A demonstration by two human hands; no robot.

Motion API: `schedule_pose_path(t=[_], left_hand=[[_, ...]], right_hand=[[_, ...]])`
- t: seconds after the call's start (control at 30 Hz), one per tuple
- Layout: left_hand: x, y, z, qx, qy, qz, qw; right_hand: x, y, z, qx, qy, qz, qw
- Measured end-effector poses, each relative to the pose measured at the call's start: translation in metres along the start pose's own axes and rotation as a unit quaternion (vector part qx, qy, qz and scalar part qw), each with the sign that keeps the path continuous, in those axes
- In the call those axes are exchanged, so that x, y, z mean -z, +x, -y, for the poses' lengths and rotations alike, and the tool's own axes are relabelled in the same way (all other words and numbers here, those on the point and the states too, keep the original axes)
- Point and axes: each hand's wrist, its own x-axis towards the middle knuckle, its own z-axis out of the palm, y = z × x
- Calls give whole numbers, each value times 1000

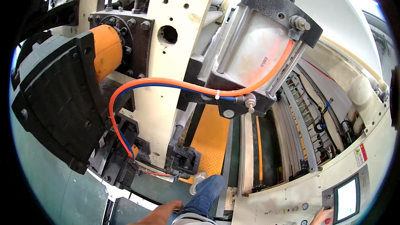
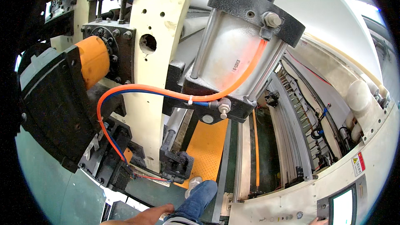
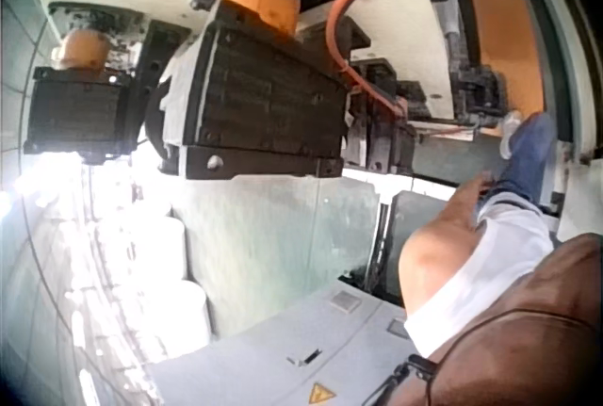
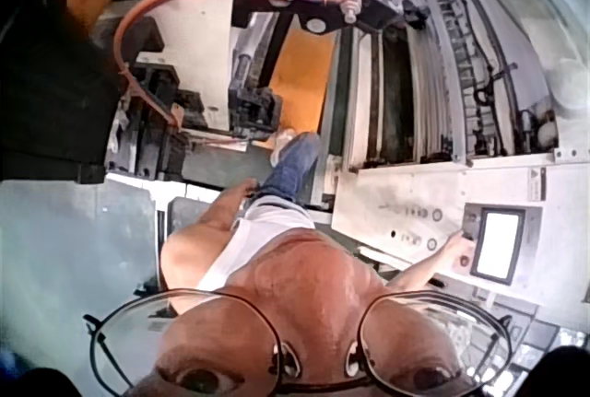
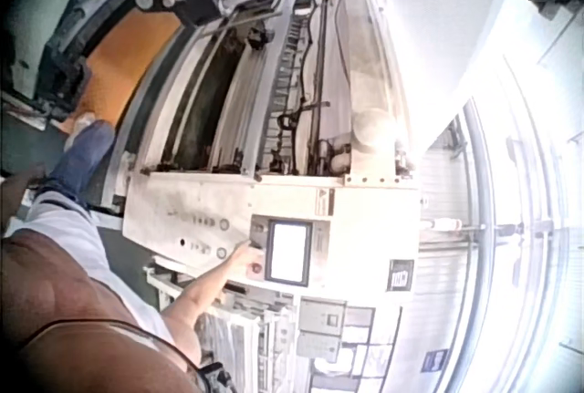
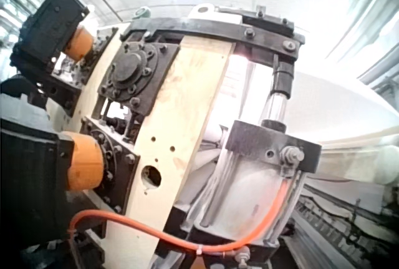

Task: The person operates a large industrial textile machine, interacting with a touchscreen control panel and physical buttons. They retrieve a large white fabric sheet from a conveyor belt, carry it to the machine, and manually feed it into the processing unit, smoothing it out as it enters.

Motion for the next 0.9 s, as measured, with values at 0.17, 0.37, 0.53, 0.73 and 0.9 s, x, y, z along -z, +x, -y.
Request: schedule_pose_path(t=[0.17,0.37,0.53,0.73,0.9], left_hand=[[-21,-7,32,28,11,37,999],[-58,-14,66,48,44,49,997],[-67,-25,59,98,-47,44,993],[-49,-66,35,122,-224,100,962],[22,-53,7,-28,-59,-19,998]], right_hand=[[32,-6,16,-44,47,46,997],[-64,27,-53,-112,33,45,992],[-58,34,-55,-134,20,66,989],[-42,21,-42,-95,35,59,993],[-53,14,-64,-75,77,27,994]])
